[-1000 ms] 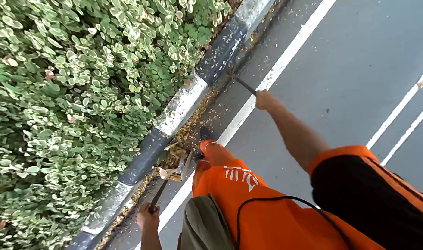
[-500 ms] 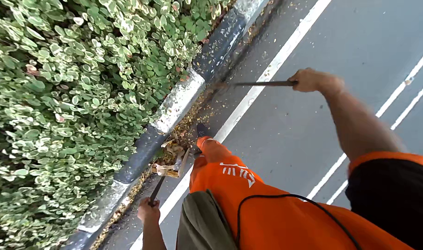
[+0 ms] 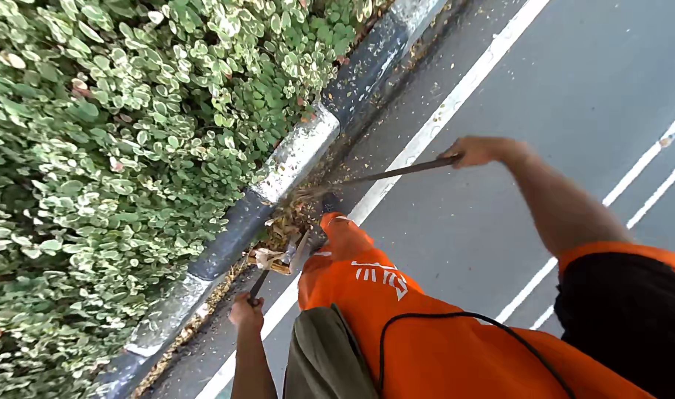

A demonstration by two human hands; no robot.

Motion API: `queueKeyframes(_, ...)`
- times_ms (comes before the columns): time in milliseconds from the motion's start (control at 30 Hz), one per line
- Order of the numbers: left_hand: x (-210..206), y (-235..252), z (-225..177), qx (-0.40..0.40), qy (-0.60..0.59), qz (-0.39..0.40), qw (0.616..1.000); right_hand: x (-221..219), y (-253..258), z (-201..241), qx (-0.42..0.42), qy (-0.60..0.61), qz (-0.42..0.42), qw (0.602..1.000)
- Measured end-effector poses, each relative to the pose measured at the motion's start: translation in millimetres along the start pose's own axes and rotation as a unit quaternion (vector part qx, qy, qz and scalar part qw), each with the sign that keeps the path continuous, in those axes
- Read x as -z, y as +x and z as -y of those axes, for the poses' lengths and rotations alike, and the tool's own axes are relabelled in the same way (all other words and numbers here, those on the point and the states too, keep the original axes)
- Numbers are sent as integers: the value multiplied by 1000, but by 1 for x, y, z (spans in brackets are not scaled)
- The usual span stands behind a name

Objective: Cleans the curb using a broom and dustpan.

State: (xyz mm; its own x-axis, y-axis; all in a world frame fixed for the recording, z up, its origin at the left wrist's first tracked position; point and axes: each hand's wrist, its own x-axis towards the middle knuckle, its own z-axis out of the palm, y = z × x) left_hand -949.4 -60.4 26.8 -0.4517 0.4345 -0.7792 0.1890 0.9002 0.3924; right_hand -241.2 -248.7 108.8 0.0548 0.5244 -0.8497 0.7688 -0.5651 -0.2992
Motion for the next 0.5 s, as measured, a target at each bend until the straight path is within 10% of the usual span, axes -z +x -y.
queueKeyframes(233, 40, 18, 13, -1, -13, 26, 1000, -27, 15, 143, -200, -14, -43, 979)
queueKeyframes(367, 76, 37, 29, -13, -15, 47, 999, -159, 77, 226, -162, 16, -31, 986)
queueKeyframes(500, 125, 71, 43, -50, -43, 101, 993, -196, 23, 225, -39, -63, -11, 997)
